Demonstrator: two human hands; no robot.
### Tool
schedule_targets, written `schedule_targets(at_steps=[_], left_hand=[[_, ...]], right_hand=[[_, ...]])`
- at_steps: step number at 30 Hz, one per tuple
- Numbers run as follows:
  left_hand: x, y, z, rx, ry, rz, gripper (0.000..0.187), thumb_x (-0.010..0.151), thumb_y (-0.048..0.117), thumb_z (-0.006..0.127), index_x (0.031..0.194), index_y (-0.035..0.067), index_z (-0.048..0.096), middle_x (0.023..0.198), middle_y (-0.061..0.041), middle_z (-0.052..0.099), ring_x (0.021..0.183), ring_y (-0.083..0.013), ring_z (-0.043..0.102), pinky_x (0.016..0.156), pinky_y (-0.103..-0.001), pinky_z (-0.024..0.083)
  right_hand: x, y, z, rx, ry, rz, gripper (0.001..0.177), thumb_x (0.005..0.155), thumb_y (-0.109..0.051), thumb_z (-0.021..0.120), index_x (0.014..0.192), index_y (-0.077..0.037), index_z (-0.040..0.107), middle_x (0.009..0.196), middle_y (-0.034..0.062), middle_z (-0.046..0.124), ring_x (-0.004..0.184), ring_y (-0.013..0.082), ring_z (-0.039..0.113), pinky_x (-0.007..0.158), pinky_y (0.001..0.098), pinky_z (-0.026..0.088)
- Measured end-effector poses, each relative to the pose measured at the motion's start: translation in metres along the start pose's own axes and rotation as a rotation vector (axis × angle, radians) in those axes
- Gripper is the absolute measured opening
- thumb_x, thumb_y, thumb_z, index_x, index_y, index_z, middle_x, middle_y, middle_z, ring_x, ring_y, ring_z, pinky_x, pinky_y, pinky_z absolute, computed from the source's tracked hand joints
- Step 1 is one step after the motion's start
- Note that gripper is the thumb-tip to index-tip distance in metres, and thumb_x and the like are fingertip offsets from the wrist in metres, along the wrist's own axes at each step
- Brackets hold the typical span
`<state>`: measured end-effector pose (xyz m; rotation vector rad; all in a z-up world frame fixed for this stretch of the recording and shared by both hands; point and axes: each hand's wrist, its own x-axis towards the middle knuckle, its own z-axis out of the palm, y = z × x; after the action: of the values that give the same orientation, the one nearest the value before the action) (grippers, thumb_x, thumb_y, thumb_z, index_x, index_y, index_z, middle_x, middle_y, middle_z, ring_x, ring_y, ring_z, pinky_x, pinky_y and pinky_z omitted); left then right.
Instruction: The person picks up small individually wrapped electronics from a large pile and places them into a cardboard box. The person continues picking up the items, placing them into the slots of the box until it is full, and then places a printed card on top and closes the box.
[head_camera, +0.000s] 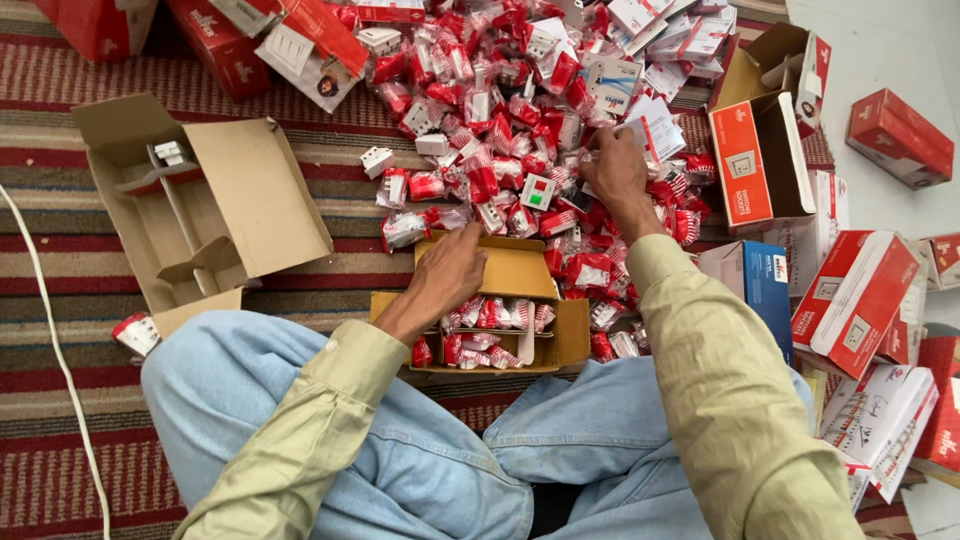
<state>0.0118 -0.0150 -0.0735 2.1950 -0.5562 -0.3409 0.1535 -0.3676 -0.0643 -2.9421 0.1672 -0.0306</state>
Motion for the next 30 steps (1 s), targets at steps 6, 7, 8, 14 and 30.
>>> schedule_targets(at_steps=[6,7,8,14,30], left_hand=[[0.005,0.003,-0.001,-0.162,0.028,-0.015,0.034,0.109,0.028,0.058,0.133,0.004,0.063,0.113,-0.028,0.073,0.113,-0.0531,0.073,0.094,-0.064,0.057],[0.006,0.014,-0.008,-0.165,0.031,-0.011,0.034,0.109,0.028,0.058,0.133,0.004,0.063,0.113,-0.028,0.073,0.113,-0.0531,0.073,0.094,-0.064,0.057],[0.004,0.023,-0.017,-0.234,0.041,-0.032,0.036,0.109,0.033,0.057,0.131,0.006,0.066,0.109,-0.026,0.076,0.110,-0.0518,0.075,0.092,-0.064,0.056],[0.005,0.051,-0.050,-0.713,0.080,-0.005,0.051,0.112,0.044,0.063,0.142,0.004,0.068,0.102,-0.019,0.082,0.102,-0.0323,0.080,0.088,-0.046,0.064],[0.003,0.053,-0.047,-0.768,0.075,0.153,0.023,0.103,0.021,0.082,0.109,0.000,0.077,0.088,-0.020,0.078,0.082,-0.0252,0.079,0.071,-0.036,0.070]], right_hand=[[-0.028,-0.005,-0.021,0.309,0.211,-0.130,0.026,0.098,-0.032,0.077,0.115,-0.016,0.066,0.113,0.0132,0.065,0.102,0.0387,0.076,0.090,0.0583,0.058],[-0.051,-0.028,-0.047,0.305,0.215,-0.132,0.026,0.098,-0.032,0.077,0.115,-0.016,0.066,0.113,0.0132,0.065,0.102,0.0387,0.076,0.090,0.0583,0.058],[-0.074,-0.053,-0.070,0.495,0.211,-0.149,0.041,0.102,-0.020,0.076,0.137,-0.013,0.056,0.118,0.0198,0.061,0.109,0.0442,0.072,0.094,0.0578,0.062],[-0.172,-0.110,-0.094,0.962,0.091,-0.042,0.036,0.095,-0.008,0.087,0.128,-0.009,0.072,0.131,0.0150,0.061,0.123,0.0383,0.073,0.106,0.0452,0.065],[-0.214,-0.145,-0.086,1.176,-0.106,0.017,0.040,0.098,-0.011,0.087,0.137,-0.008,0.076,0.125,0.0116,0.076,0.120,0.0189,0.073,0.095,0.0339,0.066]])
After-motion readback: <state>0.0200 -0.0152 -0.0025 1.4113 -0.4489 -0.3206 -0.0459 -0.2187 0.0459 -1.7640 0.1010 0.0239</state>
